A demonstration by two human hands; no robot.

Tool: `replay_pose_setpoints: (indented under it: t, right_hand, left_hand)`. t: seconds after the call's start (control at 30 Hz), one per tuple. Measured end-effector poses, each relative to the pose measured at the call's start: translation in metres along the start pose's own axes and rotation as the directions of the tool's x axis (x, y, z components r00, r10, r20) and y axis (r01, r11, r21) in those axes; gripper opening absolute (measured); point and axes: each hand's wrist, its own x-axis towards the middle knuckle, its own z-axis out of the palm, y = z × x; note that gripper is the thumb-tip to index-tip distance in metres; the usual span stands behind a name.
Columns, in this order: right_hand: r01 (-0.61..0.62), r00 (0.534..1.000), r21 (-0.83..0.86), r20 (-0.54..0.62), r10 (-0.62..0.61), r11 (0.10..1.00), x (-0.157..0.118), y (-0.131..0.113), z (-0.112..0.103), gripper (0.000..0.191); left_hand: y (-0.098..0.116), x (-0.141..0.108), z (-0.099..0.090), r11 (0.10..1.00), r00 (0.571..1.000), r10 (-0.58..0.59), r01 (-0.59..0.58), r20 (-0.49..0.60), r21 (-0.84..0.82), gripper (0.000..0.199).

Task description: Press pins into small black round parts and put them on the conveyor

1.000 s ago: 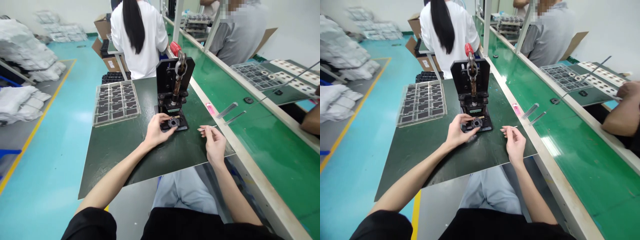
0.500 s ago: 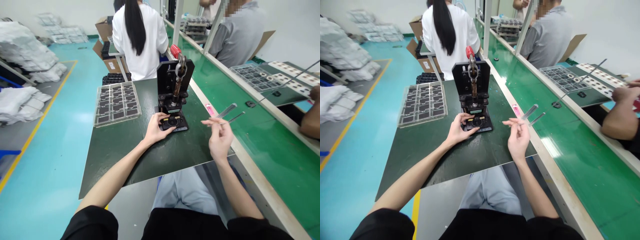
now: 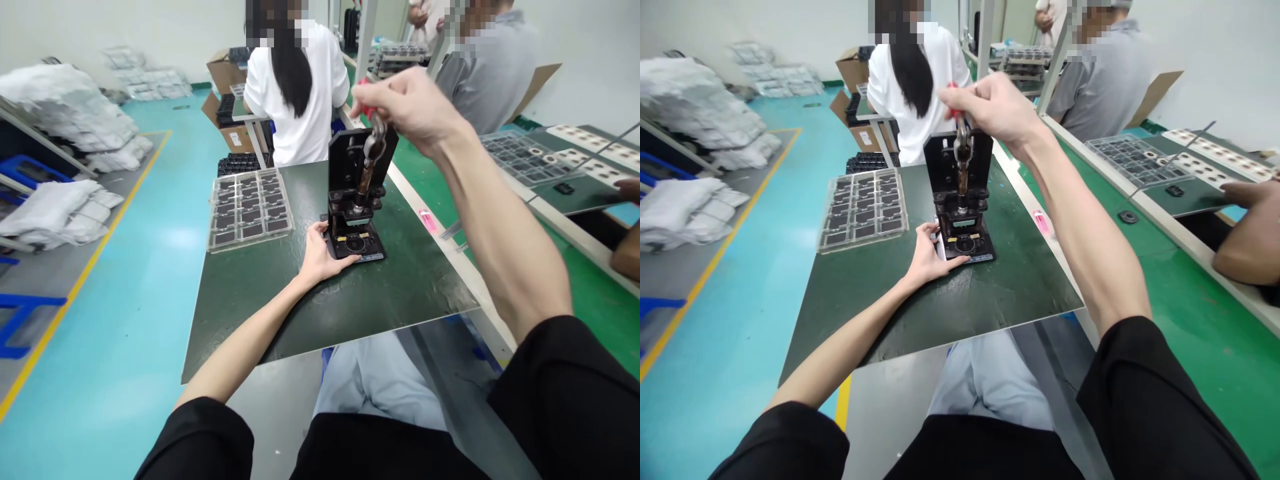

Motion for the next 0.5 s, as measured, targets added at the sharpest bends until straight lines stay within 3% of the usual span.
replay_pose_setpoints:
  t: [0.07, 0.13, 0.27, 0.4, 0.5]
  right_hand:
    - [0.139, 0.984, -0.064, -0.102, -0.145, 0.988, -0.025, -0.014, -0.001, 0.020]
    - [0.231, 0.931, -0.206, -0.237, -0.277, 0.951, -0.060, -0.023, 0.003, 0.014]
    - [0.223, 0.895, -0.382, -0.284, -0.344, 0.897, -0.118, -0.006, 0.033, 0.032]
    - [0.171, 0.894, -0.487, -0.288, -0.342, 0.857, -0.137, 0.025, 0.058, 0.036]
    - [0.176, 0.908, -0.521, -0.242, -0.342, 0.835, -0.134, 0.018, 0.050, 0.036]
  left_hand:
    - [-0.001, 0.001, 0.000, 1.000, 1.000, 0.004, -0.004, 0.005, -0.015, 0.100]
    - [-0.002, 0.001, 0.000, 1.000, 1.000, 0.007, -0.007, 0.002, -0.030, 0.100]
    - [-0.004, 0.002, 0.001, 0.999, 1.000, 0.007, -0.007, -0.001, -0.041, 0.099]
    - [-0.005, 0.002, 0.001, 0.999, 1.000, 0.011, -0.011, -0.004, -0.034, 0.099]
    - [-0.006, 0.003, 0.001, 1.000, 1.000, 0.006, -0.006, -0.002, -0.029, 0.098]
